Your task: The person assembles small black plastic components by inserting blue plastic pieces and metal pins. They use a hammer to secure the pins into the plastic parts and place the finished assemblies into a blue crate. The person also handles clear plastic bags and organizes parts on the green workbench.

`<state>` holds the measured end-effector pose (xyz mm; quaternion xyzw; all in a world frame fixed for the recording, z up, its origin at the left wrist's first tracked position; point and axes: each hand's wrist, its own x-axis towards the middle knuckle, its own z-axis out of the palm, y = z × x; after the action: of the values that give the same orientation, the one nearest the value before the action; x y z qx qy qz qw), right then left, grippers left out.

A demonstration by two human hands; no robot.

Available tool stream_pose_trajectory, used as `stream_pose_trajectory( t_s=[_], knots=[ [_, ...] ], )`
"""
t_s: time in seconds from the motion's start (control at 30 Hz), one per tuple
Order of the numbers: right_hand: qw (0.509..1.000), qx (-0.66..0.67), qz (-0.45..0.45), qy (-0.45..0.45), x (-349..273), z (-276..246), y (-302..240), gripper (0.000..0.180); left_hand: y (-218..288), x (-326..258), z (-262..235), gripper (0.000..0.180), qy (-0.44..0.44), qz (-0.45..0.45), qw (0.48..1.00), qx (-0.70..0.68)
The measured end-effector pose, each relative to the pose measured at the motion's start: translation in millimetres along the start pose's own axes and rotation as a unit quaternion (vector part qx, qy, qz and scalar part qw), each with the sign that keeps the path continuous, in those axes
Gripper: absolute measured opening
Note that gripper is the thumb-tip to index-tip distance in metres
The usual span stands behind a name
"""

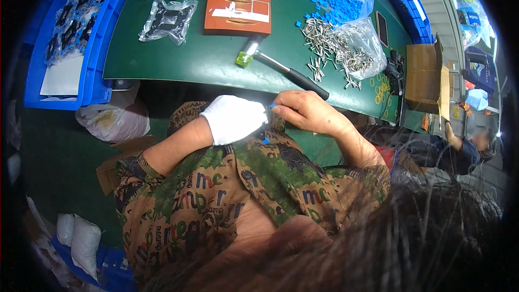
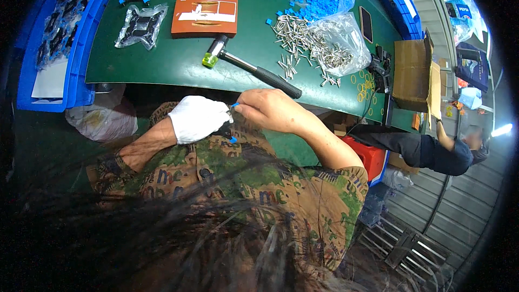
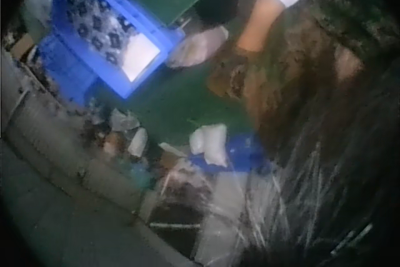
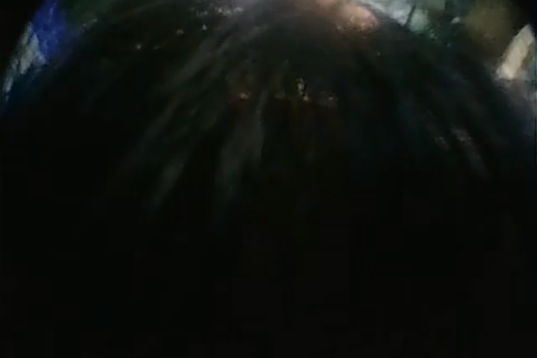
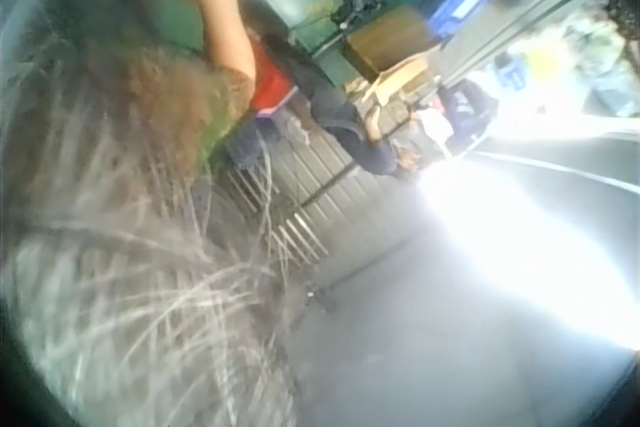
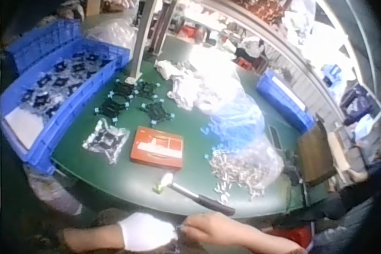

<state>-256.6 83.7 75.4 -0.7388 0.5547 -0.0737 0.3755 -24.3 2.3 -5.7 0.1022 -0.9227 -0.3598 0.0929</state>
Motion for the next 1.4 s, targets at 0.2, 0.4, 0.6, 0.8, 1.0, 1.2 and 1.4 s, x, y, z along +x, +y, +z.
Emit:
stream_pose_trajectory(
  t_s=[0.2, 0.4, 0.6, 0.8, 1.0, 1.2, 1.4],
  knots=[
    [1.0, 0.008, -0.012, 0.016, -1, 3, 2, 0.023, 8, 0, -9, 0.026, -0.005, -0.041, 0.997, -0.062],
    [1.0, 0.019, -0.019, 0.013, -4, 3, 2, 0.023, 3, 0, -4, 0.025, -0.003, -0.026, 0.998, -0.063],
    [0.999, 0.038, 0.001, 0.005, -6, 4, -5, 0.023, 6, 1, -3, 0.024, 0.007, -0.016, 0.999, -0.034],
    [0.999, 0.043, -0.01, -0.001, -3, 6, -7, 0.023, 3, -2, 6, 0.019, 0.056, 0.032, 0.998, 0.011],
    [0.999, 0.04, -0.006, -0.017, 1, 3, -11, 0.023, 5, -4, 5, 0.015, 0.062, 0.035, 0.996, 0.062],
    [0.998, 0.055, -0.018, 0.008, 0, 1, -9, 0.029, 0, -5, 6, 0.017, 0.109, 0.074, 0.991, 0.032],
    [0.998, 0.064, -0.009, -0.024, 3, -2, -13, 0.03, 6, -5, 1, 0.016, 0.081, 0.05, 0.994, 0.048]
  ],
)
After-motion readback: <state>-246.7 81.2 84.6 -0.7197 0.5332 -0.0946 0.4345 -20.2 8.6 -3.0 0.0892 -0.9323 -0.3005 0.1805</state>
